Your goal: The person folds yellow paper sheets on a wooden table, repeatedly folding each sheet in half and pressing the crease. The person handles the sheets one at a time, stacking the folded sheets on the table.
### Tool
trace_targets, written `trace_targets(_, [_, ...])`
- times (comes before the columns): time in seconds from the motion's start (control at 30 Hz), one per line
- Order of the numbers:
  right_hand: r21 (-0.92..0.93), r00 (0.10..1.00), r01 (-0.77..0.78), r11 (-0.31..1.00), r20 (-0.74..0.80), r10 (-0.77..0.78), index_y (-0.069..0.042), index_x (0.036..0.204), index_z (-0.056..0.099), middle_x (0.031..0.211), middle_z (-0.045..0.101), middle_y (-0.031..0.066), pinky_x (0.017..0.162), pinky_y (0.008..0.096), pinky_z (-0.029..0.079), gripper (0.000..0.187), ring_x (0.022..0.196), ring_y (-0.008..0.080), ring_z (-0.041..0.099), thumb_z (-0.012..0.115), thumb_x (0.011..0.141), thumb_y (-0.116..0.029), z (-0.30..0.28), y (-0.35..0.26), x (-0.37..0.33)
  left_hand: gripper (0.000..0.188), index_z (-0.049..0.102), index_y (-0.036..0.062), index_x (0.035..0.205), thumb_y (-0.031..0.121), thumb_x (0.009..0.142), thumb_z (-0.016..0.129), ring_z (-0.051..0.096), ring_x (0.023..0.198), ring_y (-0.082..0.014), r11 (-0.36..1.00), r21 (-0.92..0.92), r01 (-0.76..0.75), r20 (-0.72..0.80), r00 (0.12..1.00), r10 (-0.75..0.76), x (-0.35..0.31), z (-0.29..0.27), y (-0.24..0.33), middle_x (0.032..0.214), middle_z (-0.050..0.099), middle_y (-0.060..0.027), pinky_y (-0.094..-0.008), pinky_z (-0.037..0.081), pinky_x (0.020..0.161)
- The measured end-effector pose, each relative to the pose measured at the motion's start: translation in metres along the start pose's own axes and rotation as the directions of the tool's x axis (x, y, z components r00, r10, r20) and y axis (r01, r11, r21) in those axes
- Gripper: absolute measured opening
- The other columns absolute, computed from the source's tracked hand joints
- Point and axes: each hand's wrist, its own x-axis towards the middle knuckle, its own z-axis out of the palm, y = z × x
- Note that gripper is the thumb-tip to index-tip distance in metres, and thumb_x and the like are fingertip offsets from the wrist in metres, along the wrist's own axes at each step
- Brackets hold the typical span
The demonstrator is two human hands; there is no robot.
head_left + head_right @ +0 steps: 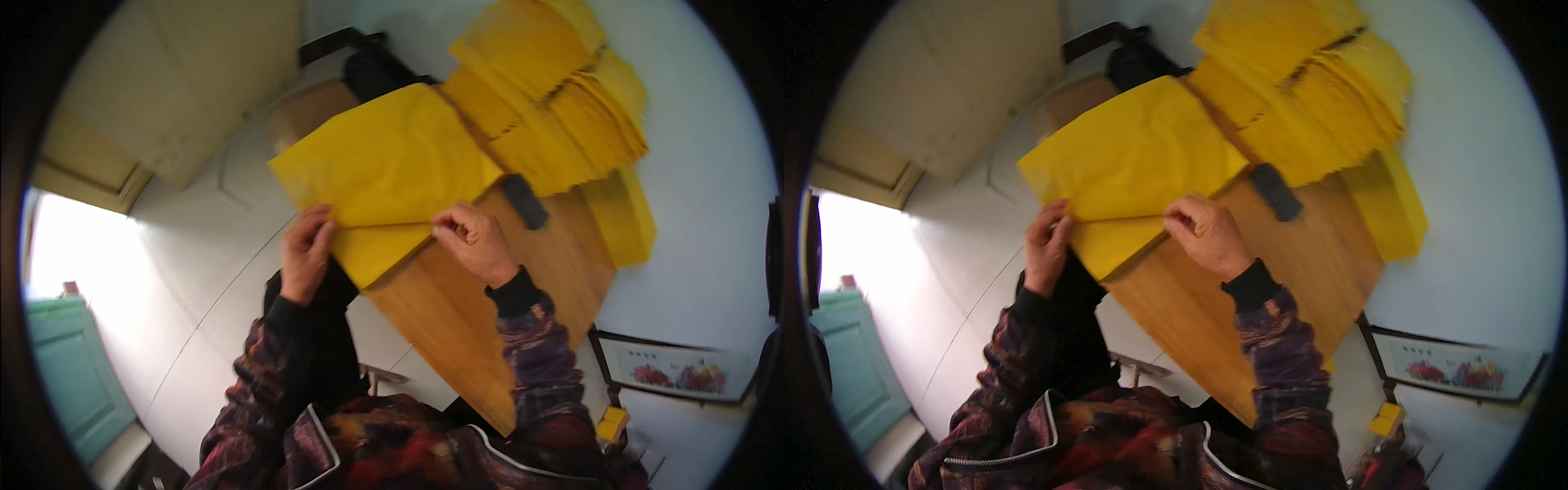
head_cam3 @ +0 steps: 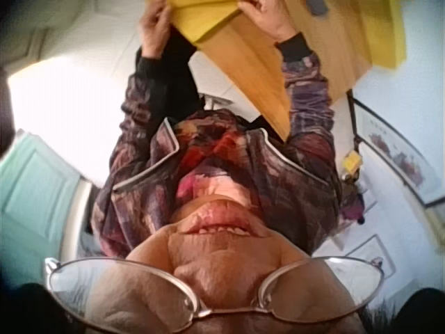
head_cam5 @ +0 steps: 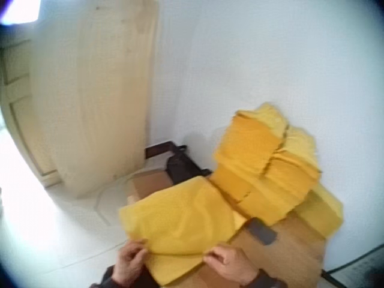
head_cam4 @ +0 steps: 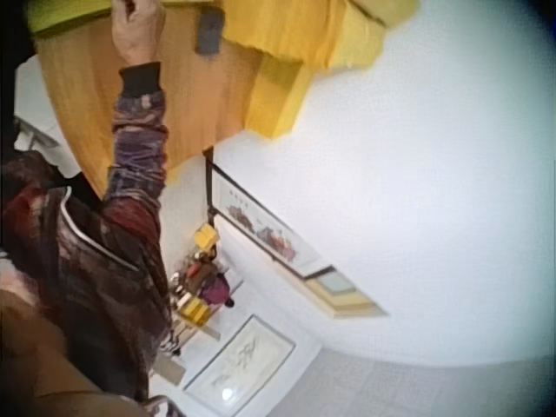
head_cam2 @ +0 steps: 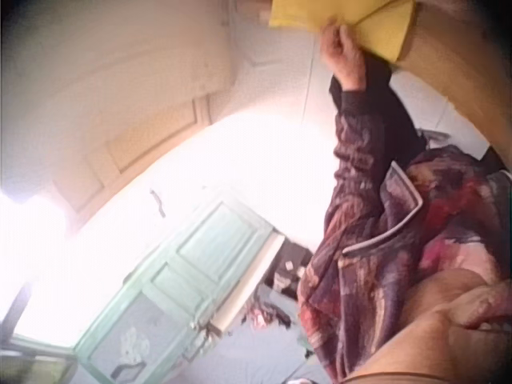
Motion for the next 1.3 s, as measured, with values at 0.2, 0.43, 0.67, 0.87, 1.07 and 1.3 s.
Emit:
trace_targets(0.2, [-0.437,0.775,-0.453,0.777,-0.624,0.102,-0.001,0.098,0.064,0.098,0.058,0.0168,0.082,0.0431,0.046,0.014,0.091,0.0359,0.056,0.063,0.087,-0.009,-0.035,0.092,-0.028,0.009,0.065,-0.0042,0.093,0.004,0.091,0.062,0.061,0.099,-0.0194,0.999,-0.011,-0.041,0.029,0.999,0.042,0.002,0.004,-0.003,0.109,0.065,-0.0108,-0.0276,0.046,0.089])
trace_targets(0.43, [-0.459,0.821,-0.474,0.751,-0.539,0.189,-0.004,0.093,0.061,0.100,0.059,0.0170,0.080,0.0447,0.045,0.011,0.093,0.0365,0.057,0.066,0.083,-0.007,-0.037,0.141,-0.025,0.013,0.066,-0.0048,0.096,0.005,0.088,0.065,0.063,0.098,-0.0207,0.992,0.080,-0.093,-0.024,0.995,0.095,-0.001,0.003,-0.002,0.110,0.067,-0.0139,-0.0282,0.048,0.085])
trace_targets(0.67, [-0.476,0.914,-0.179,0.861,-0.405,-0.034,-0.001,0.109,0.060,0.102,0.062,0.0167,0.086,0.0429,0.045,0.028,0.099,0.0368,0.056,0.068,0.083,-0.006,-0.022,0.044,-0.034,0.011,0.066,-0.0031,0.095,0.006,0.089,0.065,0.060,0.087,-0.0141,0.999,-0.012,-0.051,-0.023,0.998,0.050,-0.001,0.005,0.000,0.108,0.067,-0.0091,-0.0244,0.047,0.073])
trace_targets(0.87, [-0.364,0.926,0.355,0.861,0.009,-0.377,-0.004,0.106,0.064,0.101,0.059,0.0102,0.086,0.0396,0.048,0.030,0.097,0.0311,0.056,0.071,0.077,-0.003,0.052,-0.033,-0.024,0.009,0.067,-0.0020,0.095,0.005,0.089,0.065,0.059,0.085,-0.0122,0.995,-0.053,-0.084,-0.019,0.996,0.084,0.000,0.006,0.003,0.108,0.067,-0.0079,-0.0231,0.046,0.072])
trace_targets(1.07, [-0.443,0.887,0.437,0.783,0.067,-0.457,-0.004,0.102,0.065,0.100,0.059,0.0080,0.081,0.0360,0.050,0.024,0.094,0.0275,0.057,0.069,0.079,-0.002,0.057,-0.030,-0.013,0.010,0.066,-0.0022,0.095,0.006,0.089,0.065,0.060,0.085,-0.0134,0.999,-0.004,-0.049,-0.017,0.999,0.049,-0.001,0.005,0.005,0.106,0.068,-0.0096,-0.0233,0.047,0.073])
trace_targets(1.3, [-0.239,0.913,0.400,0.885,0.014,-0.409,-0.002,0.086,0.058,0.092,0.059,0.0110,0.076,0.0381,0.049,0.006,0.088,0.0305,0.057,0.063,0.082,-0.002,0.057,-0.027,-0.002,0.010,0.066,-0.0024,0.094,0.006,0.089,0.065,0.062,0.090,-0.0177,0.995,0.034,-0.099,0.000,0.995,0.099,0.001,0.003,0.006,0.105,0.068,-0.0119,-0.0266,0.048,0.077])
